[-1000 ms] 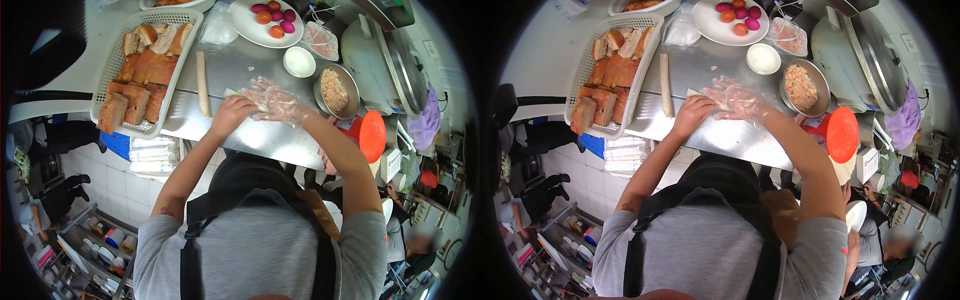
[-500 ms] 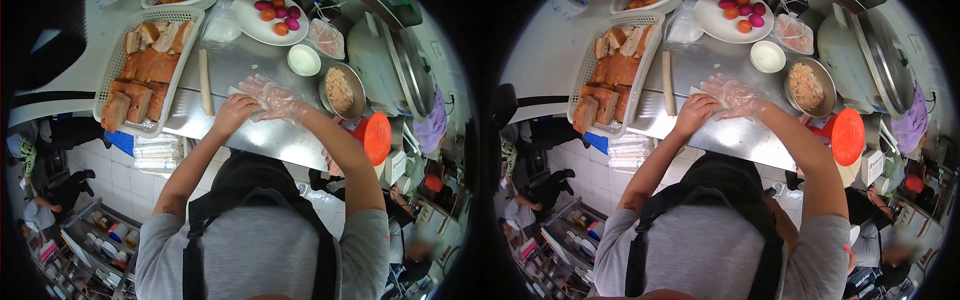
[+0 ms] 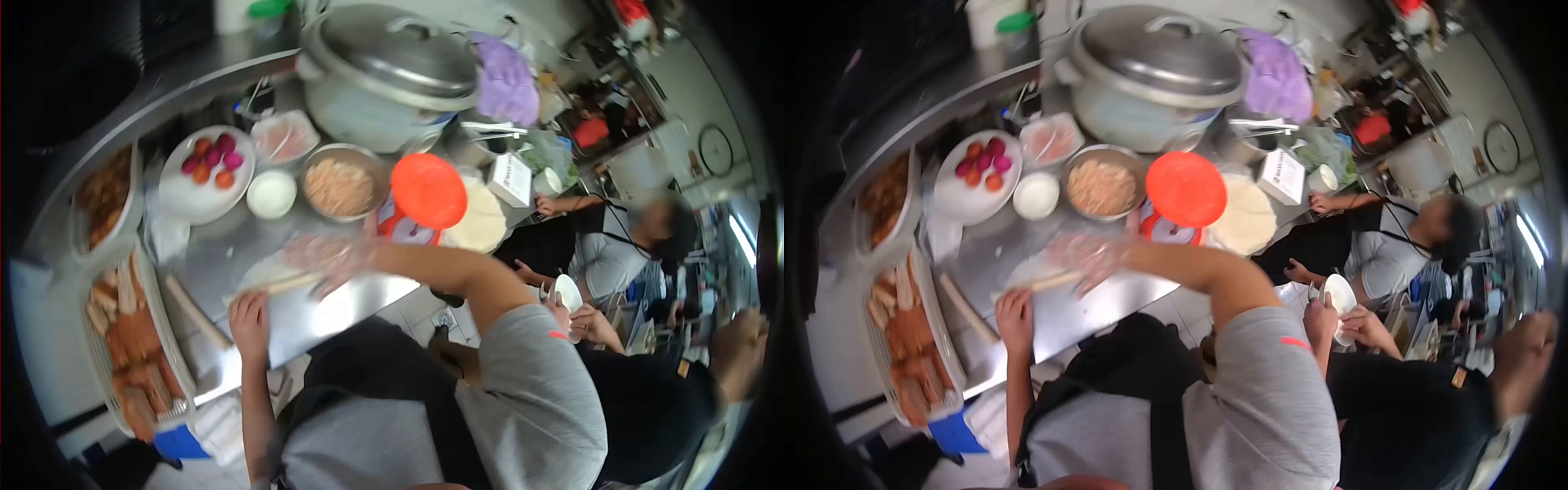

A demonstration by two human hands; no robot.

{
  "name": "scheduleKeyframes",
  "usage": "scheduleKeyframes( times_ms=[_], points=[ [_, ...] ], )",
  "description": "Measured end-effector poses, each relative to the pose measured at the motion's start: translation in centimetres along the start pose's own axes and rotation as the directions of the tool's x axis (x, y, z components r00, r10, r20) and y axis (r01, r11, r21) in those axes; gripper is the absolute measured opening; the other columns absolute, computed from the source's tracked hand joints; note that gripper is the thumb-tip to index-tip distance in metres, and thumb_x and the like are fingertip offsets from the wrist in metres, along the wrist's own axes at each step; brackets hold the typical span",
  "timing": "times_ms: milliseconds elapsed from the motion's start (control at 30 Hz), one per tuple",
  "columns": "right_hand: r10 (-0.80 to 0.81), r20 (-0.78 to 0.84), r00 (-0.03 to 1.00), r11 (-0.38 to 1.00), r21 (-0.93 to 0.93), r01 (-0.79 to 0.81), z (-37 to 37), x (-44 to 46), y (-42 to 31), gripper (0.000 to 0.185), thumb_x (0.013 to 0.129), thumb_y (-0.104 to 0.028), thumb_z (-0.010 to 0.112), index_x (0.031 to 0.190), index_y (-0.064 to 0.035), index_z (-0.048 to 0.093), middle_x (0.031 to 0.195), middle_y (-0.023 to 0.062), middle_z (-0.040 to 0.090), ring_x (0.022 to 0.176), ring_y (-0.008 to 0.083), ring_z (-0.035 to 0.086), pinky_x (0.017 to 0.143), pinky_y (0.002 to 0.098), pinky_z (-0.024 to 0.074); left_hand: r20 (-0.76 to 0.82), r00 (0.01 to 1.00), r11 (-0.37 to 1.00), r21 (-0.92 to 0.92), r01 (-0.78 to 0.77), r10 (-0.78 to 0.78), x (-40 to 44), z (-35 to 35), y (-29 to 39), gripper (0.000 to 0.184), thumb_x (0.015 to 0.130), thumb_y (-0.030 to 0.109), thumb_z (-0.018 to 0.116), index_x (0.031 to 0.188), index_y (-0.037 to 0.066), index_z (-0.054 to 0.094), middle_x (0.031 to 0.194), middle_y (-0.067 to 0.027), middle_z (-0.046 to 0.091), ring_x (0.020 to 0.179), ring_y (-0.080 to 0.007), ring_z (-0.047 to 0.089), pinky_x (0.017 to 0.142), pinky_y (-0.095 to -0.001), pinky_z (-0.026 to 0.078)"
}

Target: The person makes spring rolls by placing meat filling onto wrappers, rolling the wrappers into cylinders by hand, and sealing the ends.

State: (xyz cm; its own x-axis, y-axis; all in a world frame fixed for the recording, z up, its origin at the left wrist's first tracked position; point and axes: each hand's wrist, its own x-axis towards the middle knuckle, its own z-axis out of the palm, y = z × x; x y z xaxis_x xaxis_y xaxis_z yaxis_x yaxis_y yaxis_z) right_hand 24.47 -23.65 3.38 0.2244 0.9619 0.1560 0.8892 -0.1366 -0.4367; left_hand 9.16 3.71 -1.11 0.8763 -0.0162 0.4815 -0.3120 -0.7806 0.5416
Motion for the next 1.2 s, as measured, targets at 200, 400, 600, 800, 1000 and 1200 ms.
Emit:
scheduleKeyframes(
  times_ms=[200,400,600,800,1000,1200],
  points=[
    [0.246,0.155,0.957,0.953,0.143,-0.268,4.8,10.0,-3.3,0.114,0.074,-0.071,0.072,0.153,0.002,0.034,0.159,0.0273,0.032,0.15,0.0429,0.026,0.125,0.0501,0.0182,0.04,0.999,1.0,-0.013,0.002,-0.002,0.4,-0.1,-0.4,0.022,0.082,0.001,0.07,0.103,0.004,0.073,0.108,-0.0115,0.069,0.107,-0.0321,0.062,0.097,-0.0422,0.047],
    [0.387,0.028,0.922,0.92,-0.084,-0.383,4.1,2.5,-3.1,0.114,0.077,-0.063,0.074,0.154,0.0079,0.028,0.161,0.0282,0.026,0.151,0.0425,0.022,0.127,0.045,0.0142,0.043,0.999,1.0,0.0,0.029,-0.029,1.3,-0.6,1.1,0.024,0.082,0.0,0.069,0.105,0.004,0.073,0.107,-0.0114,0.068,0.105,-0.0322,0.061,0.096,-0.0424,0.047],
    [0.509,0.082,0.857,0.858,-0.131,-0.497,2.8,-2.9,-5.0,0.111,0.077,-0.062,0.074,0.153,0.0069,0.031,0.162,0.0255,0.027,0.153,0.0398,0.021,0.126,0.0454,0.0156,0.07,0.997,0.999,-0.009,0.034,-0.033,1.5,-0.8,1.4,0.029,0.081,-0.001,0.069,0.109,0.006,0.073,0.106,-0.0113,0.066,0.106,-0.0324,0.059,0.096,-0.0433,0.045],
    [0.558,0.011,0.83,0.799,-0.276,-0.534,3.9,-4.2,-4.3,0.08,0.079,-0.055,0.073,0.135,-0.0007,0.058,0.136,0.0206,0.06,0.129,0.0385,0.053,0.115,0.0488,0.0357,0.091,0.996,1.0,-0.006,0.023,-0.022,1.4,-0.6,1.0,0.031,0.081,0.001,0.071,0.112,0.008,0.073,0.109,-0.0112,0.064,0.109,-0.0325,0.057,0.098,-0.0437,0.044],
    [0.751,0.029,0.66,0.638,-0.29,-0.713,0.8,-2.8,-6.5,0.041,0.075,-0.039,0.077,0.103,-0.0093,0.075,0.094,0.0139,0.071,0.092,0.037,0.066,0.085,0.0493,0.0503,0.118,0.993,1.0,-0.002,0.031,-0.03,1.7,-0.6,1.0,0.032,0.082,0.006,0.074,0.114,0.01,0.072,0.11,-0.0103,0.063,0.11,-0.0313,0.056,0.1,-0.0436,0.041],
    [0.615,-0.29,0.733,0.778,0.073,-0.624,6.1,1.7,-5.8,0.038,0.08,-0.028,0.076,0.114,-0.0114,0.073,0.112,0.015,0.069,0.108,0.0358,0.063,0.1,0.0471,0.0456,0.134,0.991,0.999,0.034,0.01,-0.015,2.1,0.2,-0.2,0.032,0.082,0.015,0.078,0.113,0.01,0.073,0.11,-0.0105,0.062,0.108,-0.0304,0.056,0.1,-0.0432,0.04]
  ],
)
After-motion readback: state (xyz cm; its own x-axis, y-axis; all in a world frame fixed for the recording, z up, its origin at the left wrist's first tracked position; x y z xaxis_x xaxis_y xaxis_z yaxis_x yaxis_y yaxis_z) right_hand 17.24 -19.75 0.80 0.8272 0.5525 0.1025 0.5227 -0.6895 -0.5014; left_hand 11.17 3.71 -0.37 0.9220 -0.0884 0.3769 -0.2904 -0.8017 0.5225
